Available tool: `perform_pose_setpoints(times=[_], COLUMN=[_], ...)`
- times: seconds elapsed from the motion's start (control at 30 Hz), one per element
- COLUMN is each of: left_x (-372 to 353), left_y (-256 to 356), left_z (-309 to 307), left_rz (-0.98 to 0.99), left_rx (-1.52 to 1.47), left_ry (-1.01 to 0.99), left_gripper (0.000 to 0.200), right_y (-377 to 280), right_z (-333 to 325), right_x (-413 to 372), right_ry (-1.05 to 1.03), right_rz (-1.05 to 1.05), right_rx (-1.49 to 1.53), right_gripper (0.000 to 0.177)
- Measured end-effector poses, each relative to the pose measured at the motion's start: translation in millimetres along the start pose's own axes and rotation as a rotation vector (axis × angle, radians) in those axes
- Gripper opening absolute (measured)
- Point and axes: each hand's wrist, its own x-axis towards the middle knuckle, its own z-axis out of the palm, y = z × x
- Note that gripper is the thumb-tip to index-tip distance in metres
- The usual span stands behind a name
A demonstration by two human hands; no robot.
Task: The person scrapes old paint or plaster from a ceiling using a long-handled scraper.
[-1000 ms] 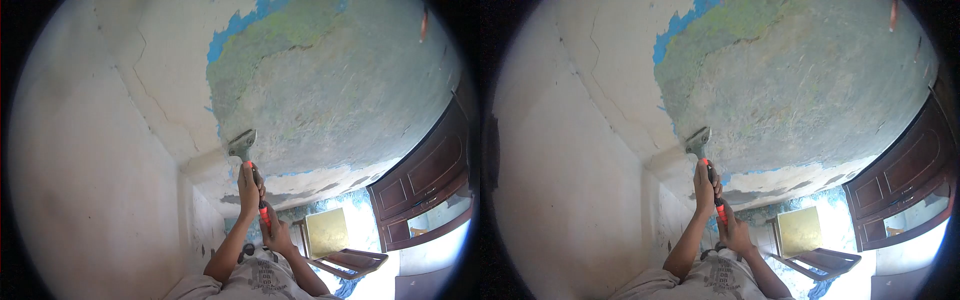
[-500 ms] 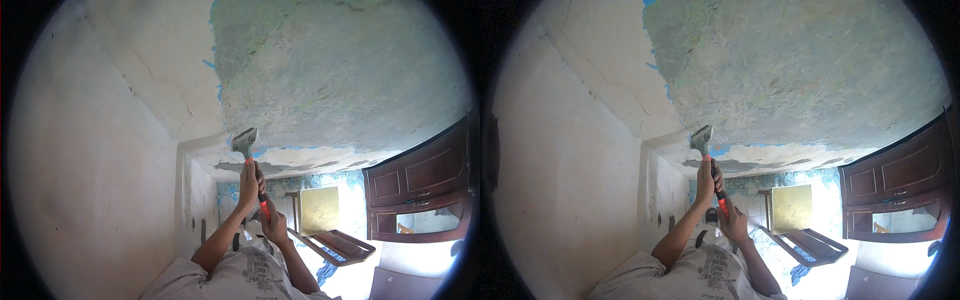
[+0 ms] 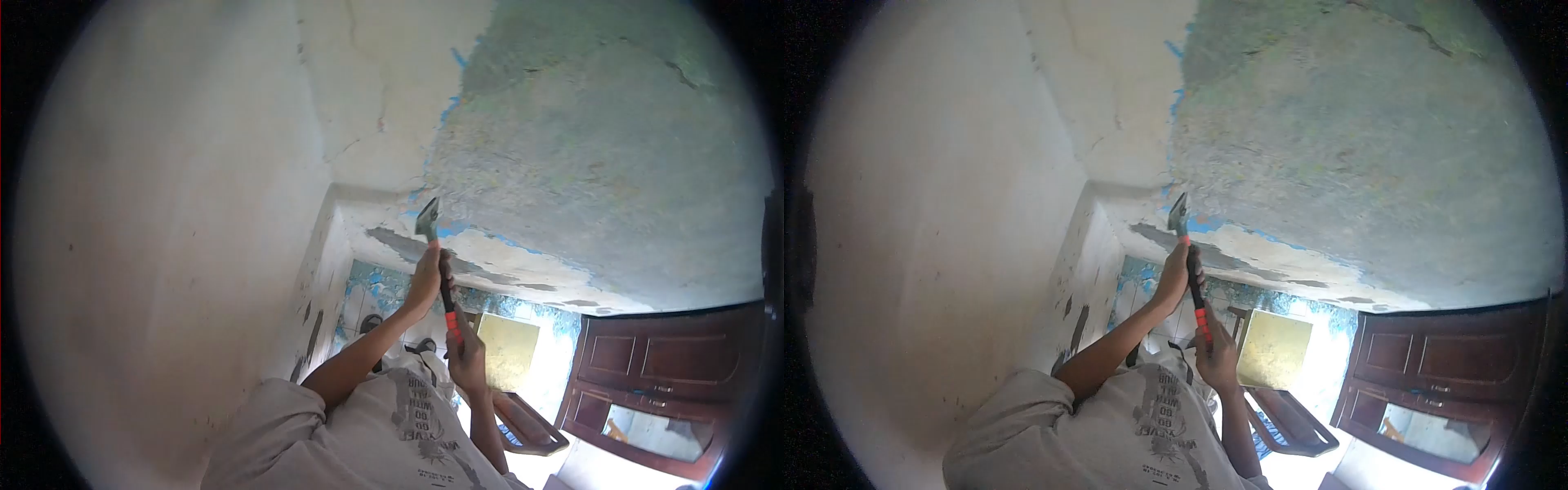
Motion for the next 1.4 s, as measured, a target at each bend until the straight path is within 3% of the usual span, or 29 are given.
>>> perform_pose_setpoints(times=[0.07, 0.43, 0.73, 0.83, 0.93, 1.03, 1.4], left_x=[5.2, 18.6, 31.8, 29.9, 34.7, 34.7, 34.9], left_y=[2.8, -10.7, 0.7, 1.0, -0.2, -3.1, 4.1], left_z=[10.9, 82.7, 94.9, 96.1, 94.0, 95.1, 95.5], left_rz=[0.025, 0.278, 0.256, 0.225, 0.209, 0.253, 0.182], left_rx=[-0.046, -0.398, -0.491, -0.477, -0.517, -0.473, -0.531], left_ry=[0.017, 0.185, 0.202, 0.214, 0.220, 0.212, 0.276], left_gripper=[0.051, 0.034, 0.037, 0.037, 0.038, 0.039, 0.041], right_y=[-12.1, -7.9, -5.9, -21.3, -19.3, -9.7, -24.6], right_z=[-11.8, -79.9, -101.5, -100.7, -98.2, -102.9, -103.2], right_x=[4.7, 32.9, 52.8, 51.9, 52.9, 52.6, 58.1], right_ry=[-0.031, -0.023, -0.101, -0.077, -0.068, -0.103, -0.102], right_rz=[0.034, -0.220, -0.328, -0.284, -0.292, -0.342, -0.357], right_rx=[0.037, -0.227, -0.315, -0.281, -0.275, -0.289, -0.298], right_gripper=[0.056, 0.051, 0.053, 0.041, 0.043, 0.059, 0.055])
